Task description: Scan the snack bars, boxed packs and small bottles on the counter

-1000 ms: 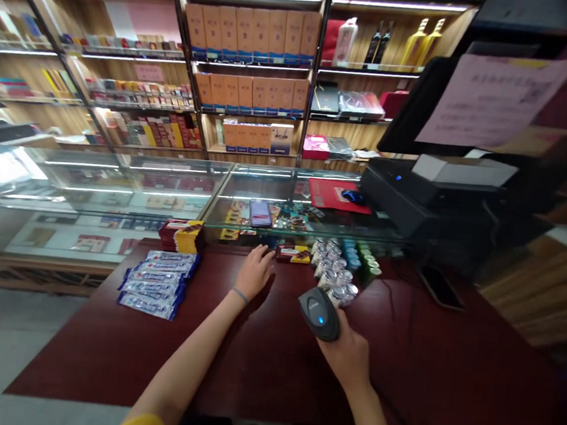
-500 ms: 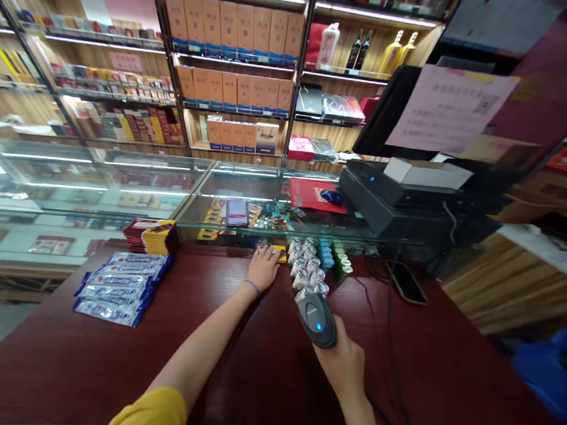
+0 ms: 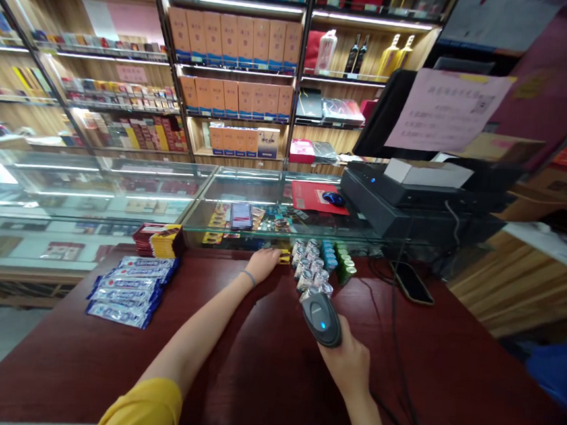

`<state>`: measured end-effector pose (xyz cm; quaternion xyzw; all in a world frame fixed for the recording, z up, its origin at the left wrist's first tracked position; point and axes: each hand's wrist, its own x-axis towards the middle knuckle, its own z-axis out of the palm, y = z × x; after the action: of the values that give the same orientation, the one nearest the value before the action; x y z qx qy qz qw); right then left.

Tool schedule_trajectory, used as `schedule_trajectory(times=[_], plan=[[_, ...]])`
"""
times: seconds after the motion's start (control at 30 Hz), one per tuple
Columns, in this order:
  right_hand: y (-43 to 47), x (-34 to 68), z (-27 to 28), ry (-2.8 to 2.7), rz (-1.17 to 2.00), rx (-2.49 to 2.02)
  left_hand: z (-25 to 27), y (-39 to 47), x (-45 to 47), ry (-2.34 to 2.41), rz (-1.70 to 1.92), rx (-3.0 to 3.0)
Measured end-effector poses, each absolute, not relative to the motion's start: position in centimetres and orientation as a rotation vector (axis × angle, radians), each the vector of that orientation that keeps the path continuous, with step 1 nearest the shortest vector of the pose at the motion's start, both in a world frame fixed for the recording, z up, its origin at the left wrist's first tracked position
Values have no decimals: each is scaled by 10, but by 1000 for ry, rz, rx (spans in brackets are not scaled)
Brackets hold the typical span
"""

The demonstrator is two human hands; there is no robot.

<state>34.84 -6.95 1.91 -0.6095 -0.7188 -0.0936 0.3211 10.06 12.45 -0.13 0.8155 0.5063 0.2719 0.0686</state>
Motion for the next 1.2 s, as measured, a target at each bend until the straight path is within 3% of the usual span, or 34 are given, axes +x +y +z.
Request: schedule_trajectory(times=[0.17, 0.3, 0.63, 0.87, 1.2], plan=[[-72, 342, 16, -1881, -247, -1608, 3, 97, 68, 1579, 1152, 2352], [-71, 332, 16, -1907, -259, -1576, 0, 72, 41, 1733, 1566, 1758], [-67, 290, 9, -1964, -376, -1385, -19, 21, -10, 954, 1875, 397], [-75, 257, 10, -2095, -92, -1323, -21, 25, -12, 894, 1909, 252], [-76, 235, 16, -2197, 81, -1230, -22, 27, -11, 844, 1900, 273]])
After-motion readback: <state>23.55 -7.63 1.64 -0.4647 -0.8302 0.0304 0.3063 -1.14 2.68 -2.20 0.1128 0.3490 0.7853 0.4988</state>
